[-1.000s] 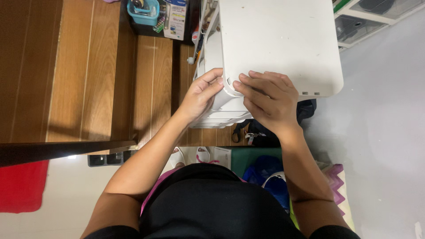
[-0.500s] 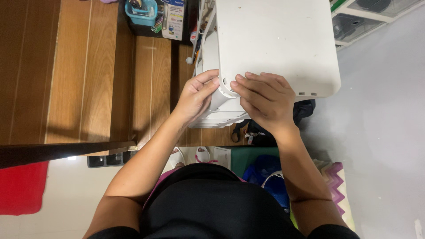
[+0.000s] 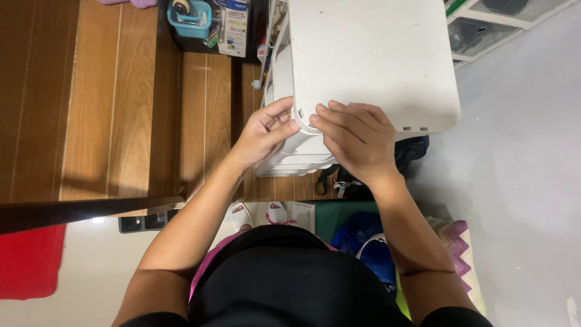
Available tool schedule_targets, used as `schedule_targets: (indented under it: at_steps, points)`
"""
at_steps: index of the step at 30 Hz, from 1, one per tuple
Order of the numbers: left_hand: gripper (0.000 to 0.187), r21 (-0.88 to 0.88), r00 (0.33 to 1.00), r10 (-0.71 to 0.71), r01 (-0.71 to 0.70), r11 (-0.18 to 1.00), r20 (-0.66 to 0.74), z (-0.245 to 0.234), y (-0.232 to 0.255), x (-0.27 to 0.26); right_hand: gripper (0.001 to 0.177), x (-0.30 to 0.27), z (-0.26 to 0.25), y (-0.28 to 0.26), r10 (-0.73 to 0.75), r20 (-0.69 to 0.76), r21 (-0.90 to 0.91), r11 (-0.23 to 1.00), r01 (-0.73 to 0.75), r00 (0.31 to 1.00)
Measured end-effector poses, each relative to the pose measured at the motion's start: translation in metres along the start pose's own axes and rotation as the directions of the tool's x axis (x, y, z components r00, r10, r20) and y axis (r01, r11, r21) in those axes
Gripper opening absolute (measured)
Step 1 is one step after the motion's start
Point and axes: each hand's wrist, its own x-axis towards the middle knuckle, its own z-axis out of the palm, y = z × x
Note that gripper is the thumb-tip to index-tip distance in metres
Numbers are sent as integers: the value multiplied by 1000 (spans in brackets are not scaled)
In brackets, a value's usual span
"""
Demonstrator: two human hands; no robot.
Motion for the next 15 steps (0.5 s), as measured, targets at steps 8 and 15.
schedule_targets:
  at_steps: [8, 15]
  points:
    - [44, -236, 995, -41, 18, 972, -90, 4, 4, 10, 38, -6, 1, -6, 74, 48, 17, 997, -75, 996]
    - [37, 82, 984, -107, 120, 989, -141, 14, 11, 14, 36, -17, 26, -18, 141, -104, -67, 987, -148, 985]
